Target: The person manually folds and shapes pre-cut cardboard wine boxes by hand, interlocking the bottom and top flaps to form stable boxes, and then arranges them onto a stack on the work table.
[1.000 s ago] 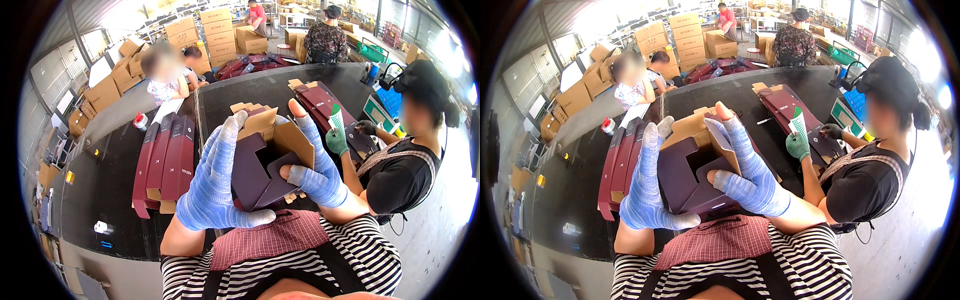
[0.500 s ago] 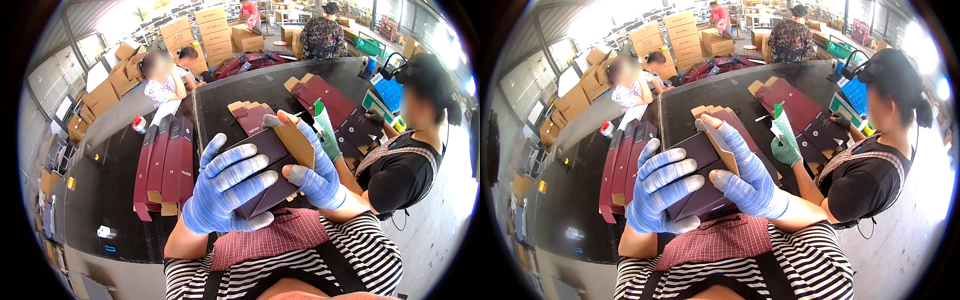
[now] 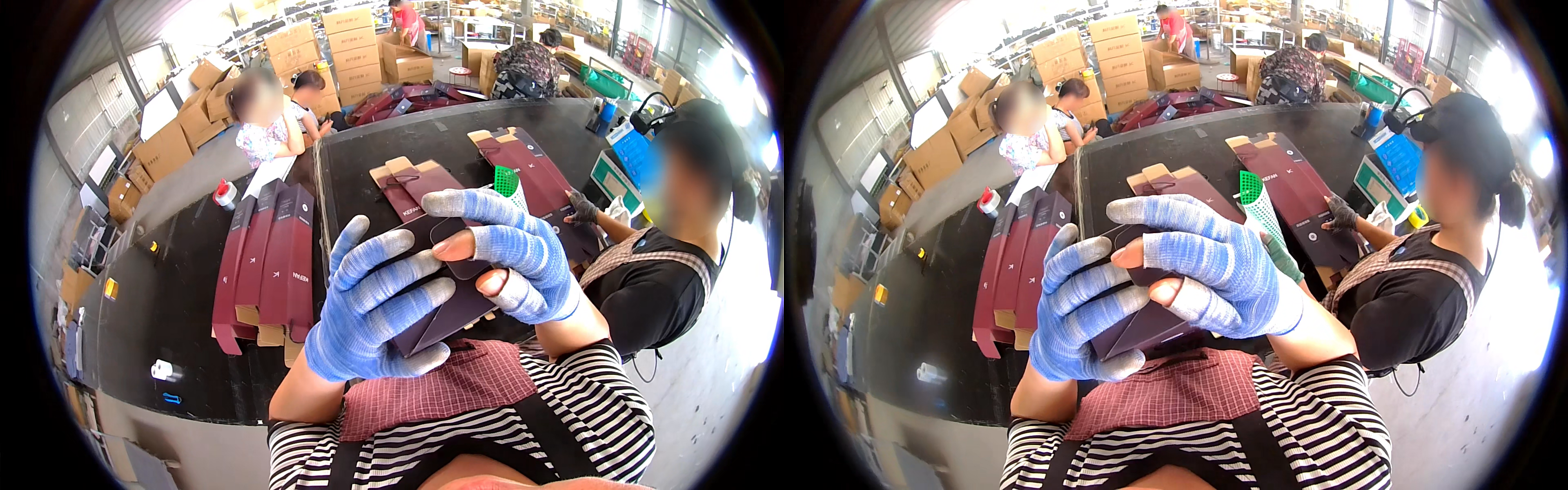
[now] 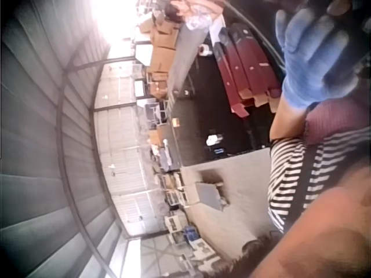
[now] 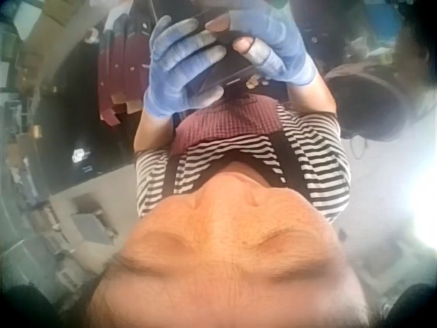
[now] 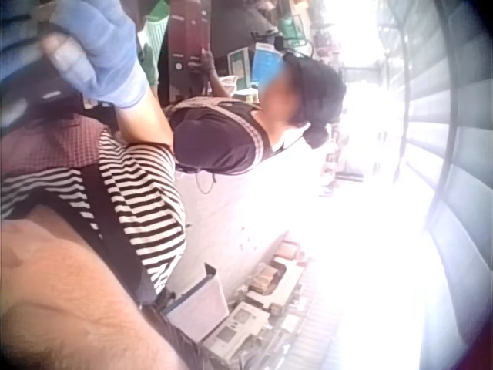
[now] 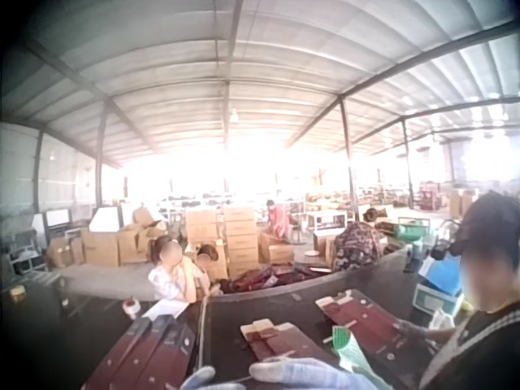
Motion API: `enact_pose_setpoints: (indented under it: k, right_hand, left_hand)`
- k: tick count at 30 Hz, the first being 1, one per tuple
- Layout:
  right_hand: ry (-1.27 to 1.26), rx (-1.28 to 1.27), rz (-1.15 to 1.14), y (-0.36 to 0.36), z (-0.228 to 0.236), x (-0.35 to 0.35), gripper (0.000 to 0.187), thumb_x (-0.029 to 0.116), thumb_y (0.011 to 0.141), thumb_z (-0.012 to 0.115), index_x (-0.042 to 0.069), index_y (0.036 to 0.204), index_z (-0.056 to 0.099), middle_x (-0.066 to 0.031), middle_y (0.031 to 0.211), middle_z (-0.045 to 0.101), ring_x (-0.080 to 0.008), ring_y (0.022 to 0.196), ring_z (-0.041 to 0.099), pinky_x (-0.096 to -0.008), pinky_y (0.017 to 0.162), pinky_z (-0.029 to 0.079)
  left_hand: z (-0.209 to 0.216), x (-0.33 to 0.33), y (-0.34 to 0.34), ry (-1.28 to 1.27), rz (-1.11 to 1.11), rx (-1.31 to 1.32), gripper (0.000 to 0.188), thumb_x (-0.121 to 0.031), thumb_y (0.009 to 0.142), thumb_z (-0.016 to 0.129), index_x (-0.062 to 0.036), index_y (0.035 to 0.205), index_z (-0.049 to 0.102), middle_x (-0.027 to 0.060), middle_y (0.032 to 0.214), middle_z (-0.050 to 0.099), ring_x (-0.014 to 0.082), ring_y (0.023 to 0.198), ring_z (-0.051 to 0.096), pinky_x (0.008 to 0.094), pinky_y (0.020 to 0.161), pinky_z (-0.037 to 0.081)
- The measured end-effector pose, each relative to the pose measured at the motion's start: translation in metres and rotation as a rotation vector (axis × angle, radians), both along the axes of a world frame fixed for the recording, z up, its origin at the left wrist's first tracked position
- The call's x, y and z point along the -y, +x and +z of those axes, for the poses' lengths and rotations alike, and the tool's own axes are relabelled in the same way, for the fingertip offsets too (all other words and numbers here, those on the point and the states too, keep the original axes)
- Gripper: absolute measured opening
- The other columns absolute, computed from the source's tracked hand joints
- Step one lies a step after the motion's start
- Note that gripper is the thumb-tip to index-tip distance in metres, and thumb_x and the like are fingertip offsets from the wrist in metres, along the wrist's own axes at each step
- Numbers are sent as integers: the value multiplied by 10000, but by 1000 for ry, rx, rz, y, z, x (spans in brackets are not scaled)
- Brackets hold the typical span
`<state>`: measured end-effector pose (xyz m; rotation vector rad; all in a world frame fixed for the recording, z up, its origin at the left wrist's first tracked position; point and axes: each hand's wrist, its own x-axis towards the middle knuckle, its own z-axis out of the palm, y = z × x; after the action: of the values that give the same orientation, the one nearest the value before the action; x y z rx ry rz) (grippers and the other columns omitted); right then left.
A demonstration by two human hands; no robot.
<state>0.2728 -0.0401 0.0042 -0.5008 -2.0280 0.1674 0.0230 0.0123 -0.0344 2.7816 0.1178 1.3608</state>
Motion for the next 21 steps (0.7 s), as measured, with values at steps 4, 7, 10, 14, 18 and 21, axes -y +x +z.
enact_pose_setpoints:
  k: [4,7,10,14,18,21]
  right_hand:
    - [-19,25,-61,-5,1,6,329,224,979,657,12,1226,706,-295,1358,622,-455,1223,640,-478,1061,485]
    - [-18,63,-127,-10,3,13,304,200,973,668,20,1214,710,-291,1352,624,-455,1230,637,-496,1080,469]
    - [-36,129,-209,-10,6,20,295,181,961,679,15,1204,705,-282,1339,625,-451,1256,625,-527,1105,441]
    - [-39,186,-281,-10,4,24,300,168,955,675,9,1208,702,-276,1332,628,-453,1256,623,-542,1107,436]
    - [-33,172,-294,-14,0,25,290,134,948,659,-9,1197,696,-275,1316,632,-475,1260,613,-543,1103,443]
    - [-23,158,-301,-18,0,27,285,116,947,646,-26,1191,687,-277,1300,632,-483,1252,612,-538,1091,458]
  left_hand:
    - [-4,0,6,-45,-29,43,635,-513,788,824,-173,1310,702,97,1433,610,350,1439,451,583,1230,249]
    - [-10,-2,11,-40,-56,103,647,-498,773,841,-166,1310,700,106,1450,595,349,1447,438,578,1221,268]
    - [-18,-3,18,-48,-74,188,646,-482,740,879,-160,1272,705,97,1407,608,341,1381,506,575,1187,336]
    - [-21,-5,24,-51,-98,260,644,-474,718,908,-158,1241,706,84,1360,622,323,1303,575,573,1153,390]
    - [-26,-6,26,-63,-122,293,649,-487,715,910,-158,1236,705,77,1351,630,316,1296,578,576,1154,388]
    - [-29,-4,27,-52,-133,335,642,-495,718,906,-158,1227,704,68,1327,645,309,1288,584,577,1153,389]
